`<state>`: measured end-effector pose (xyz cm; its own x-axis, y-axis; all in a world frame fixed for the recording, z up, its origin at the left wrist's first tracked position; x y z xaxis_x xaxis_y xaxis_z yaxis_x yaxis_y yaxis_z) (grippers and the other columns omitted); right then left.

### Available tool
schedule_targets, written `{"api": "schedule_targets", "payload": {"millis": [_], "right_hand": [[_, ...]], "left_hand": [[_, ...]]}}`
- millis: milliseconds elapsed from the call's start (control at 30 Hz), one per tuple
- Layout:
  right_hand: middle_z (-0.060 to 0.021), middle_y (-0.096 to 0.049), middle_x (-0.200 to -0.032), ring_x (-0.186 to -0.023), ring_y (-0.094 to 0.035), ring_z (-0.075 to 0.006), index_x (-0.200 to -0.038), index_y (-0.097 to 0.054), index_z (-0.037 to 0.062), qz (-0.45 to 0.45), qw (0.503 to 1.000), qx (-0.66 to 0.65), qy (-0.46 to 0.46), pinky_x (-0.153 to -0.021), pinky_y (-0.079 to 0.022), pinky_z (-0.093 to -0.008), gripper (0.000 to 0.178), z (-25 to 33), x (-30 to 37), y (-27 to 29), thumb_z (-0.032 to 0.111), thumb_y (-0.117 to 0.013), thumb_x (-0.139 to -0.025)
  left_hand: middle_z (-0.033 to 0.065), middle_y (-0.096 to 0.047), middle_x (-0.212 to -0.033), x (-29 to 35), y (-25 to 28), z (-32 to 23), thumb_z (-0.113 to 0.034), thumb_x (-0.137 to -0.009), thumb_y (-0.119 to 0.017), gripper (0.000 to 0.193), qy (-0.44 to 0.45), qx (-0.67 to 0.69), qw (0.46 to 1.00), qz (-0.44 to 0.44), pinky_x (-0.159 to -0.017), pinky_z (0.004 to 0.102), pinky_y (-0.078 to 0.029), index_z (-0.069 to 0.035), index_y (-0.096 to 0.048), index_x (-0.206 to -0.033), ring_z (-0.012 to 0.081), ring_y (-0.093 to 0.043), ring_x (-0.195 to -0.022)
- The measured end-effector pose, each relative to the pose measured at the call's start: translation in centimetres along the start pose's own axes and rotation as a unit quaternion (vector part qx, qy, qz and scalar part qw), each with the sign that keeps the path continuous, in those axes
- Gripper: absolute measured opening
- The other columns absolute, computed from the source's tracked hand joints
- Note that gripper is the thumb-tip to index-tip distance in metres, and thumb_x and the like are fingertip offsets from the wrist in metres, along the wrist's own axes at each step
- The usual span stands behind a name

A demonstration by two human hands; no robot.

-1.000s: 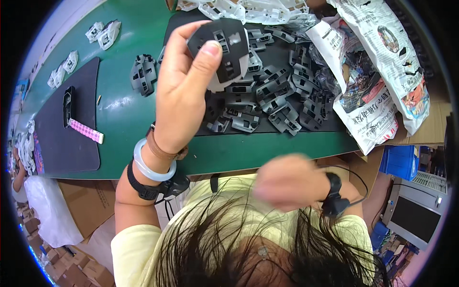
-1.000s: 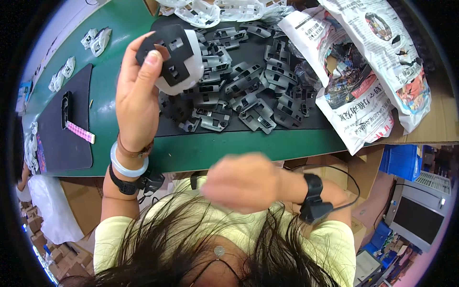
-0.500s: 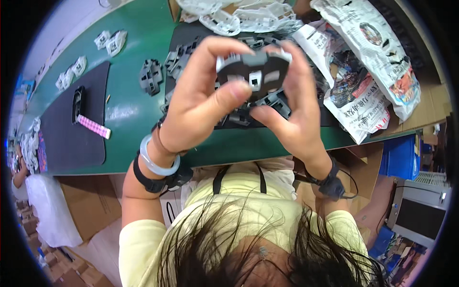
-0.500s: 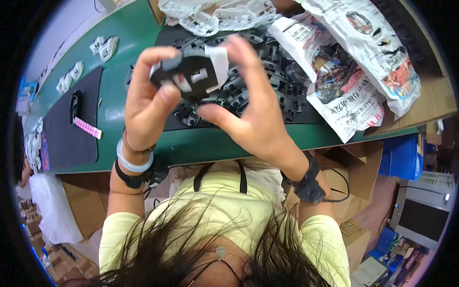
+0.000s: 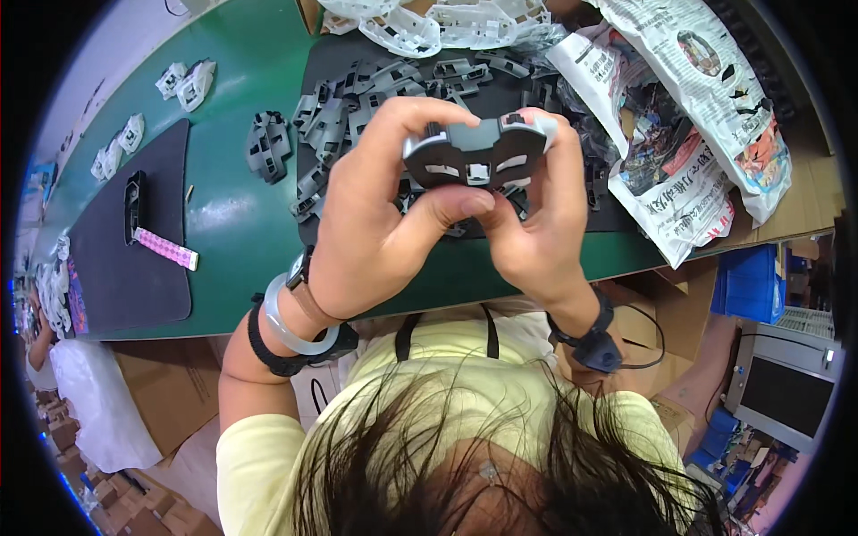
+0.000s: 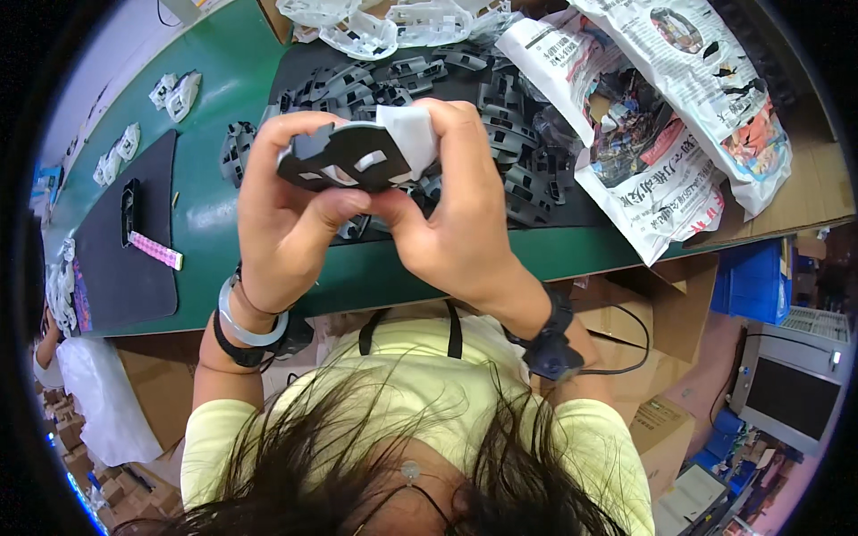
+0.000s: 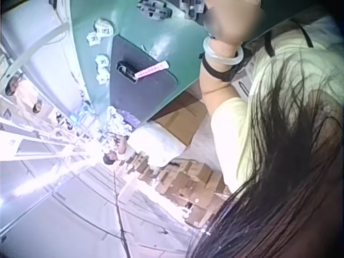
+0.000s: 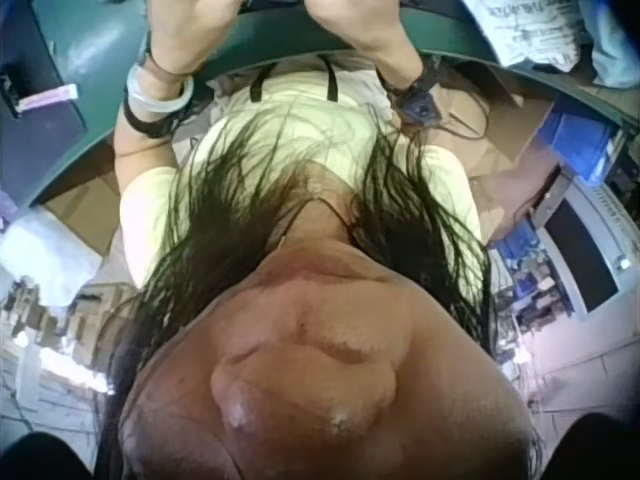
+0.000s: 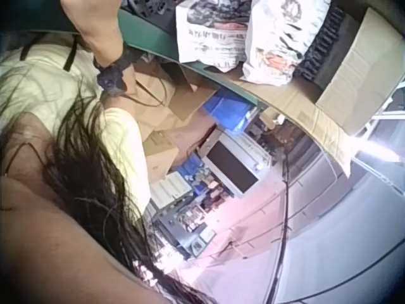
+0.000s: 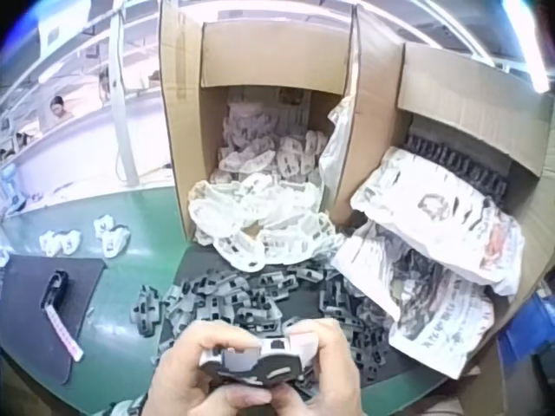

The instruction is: Assembling plastic housing components for electronics, such as computer mice, at a production workstation.

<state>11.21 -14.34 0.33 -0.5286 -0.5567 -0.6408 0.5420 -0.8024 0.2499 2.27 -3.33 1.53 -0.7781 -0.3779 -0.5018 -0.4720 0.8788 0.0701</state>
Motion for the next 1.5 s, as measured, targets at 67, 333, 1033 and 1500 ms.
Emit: {"api": "schedule_targets", "payload": {"millis": [67,333,1033,1500], "right_hand": [[-0.0145,-0.049,-0.099,-0.088,-0.052,-0.0292,-0.111,-0.043,0.0009,0.011,1.000,0.001,-0.001,-0.078,-0.043,-0.0332,0.055,-0.5,0.6,-0.3,-0.003,-0.068,-0.062],[-0.0191,-0.057,-0.106,-0.111,-0.049,-0.0375,-0.106,-0.053,-0.0010,0.099,0.979,-0.175,0.042,-0.097,-0.034,-0.0507,0.032,-0.7,-0.3,2.5,0.022,-0.060,-0.085],[-0.0085,-0.060,-0.098,-0.087,-0.060,-0.0184,-0.106,-0.053,-0.0012,0.189,0.907,-0.252,-0.278,-0.067,-0.054,-0.0305,0.027,0.5,-8.7,-9.0,0.022,-0.050,-0.092],[-0.0187,-0.047,-0.124,-0.117,-0.044,-0.0247,-0.128,-0.037,-0.0047,0.333,0.929,0.151,-0.048,-0.095,-0.036,-0.0346,0.061,-2.0,-11.7,-32.0,0.037,-0.056,-0.087]], "left_hand": [[0.0070,-0.052,-0.104,0.2,0.1,0.0,0.003,-0.073,-0.065,0.040,0.046,-0.011,0.998,0.041,-0.082,0.0272,-0.042,-0.002,-0.048,-0.109,0.0144,-0.052,-0.092],[0.0103,-0.053,-0.097,-0.5,0.1,0.3,-0.002,-0.068,-0.070,0.043,-0.037,-0.122,0.989,0.081,-0.084,0.0349,-0.043,-0.001,-0.055,-0.108,0.0225,-0.053,-0.095],[0.0154,-0.054,-0.110,6.8,11.1,-4.2,-0.014,-0.077,-0.066,0.036,-0.121,-0.336,0.894,-0.271,-0.091,0.0366,-0.039,-0.001,-0.055,-0.109,0.0309,-0.051,-0.102],[0.0020,-0.054,-0.069,20.1,15.8,0.7,-0.004,-0.067,-0.064,0.022,-0.290,-0.328,0.816,-0.378,-0.048,0.0291,-0.043,-0.009,-0.061,-0.088,0.0185,-0.054,-0.058]]}}
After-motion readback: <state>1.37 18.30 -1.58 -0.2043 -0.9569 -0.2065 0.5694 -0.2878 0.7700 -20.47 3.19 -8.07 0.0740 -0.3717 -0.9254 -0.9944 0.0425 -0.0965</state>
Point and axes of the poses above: each hand's wrist, its own x-axis away from the middle knuckle, its own y-axis out of the back of the hand, z = x × y, the point moved 4 cm from there along -x, towards the middle knuckle
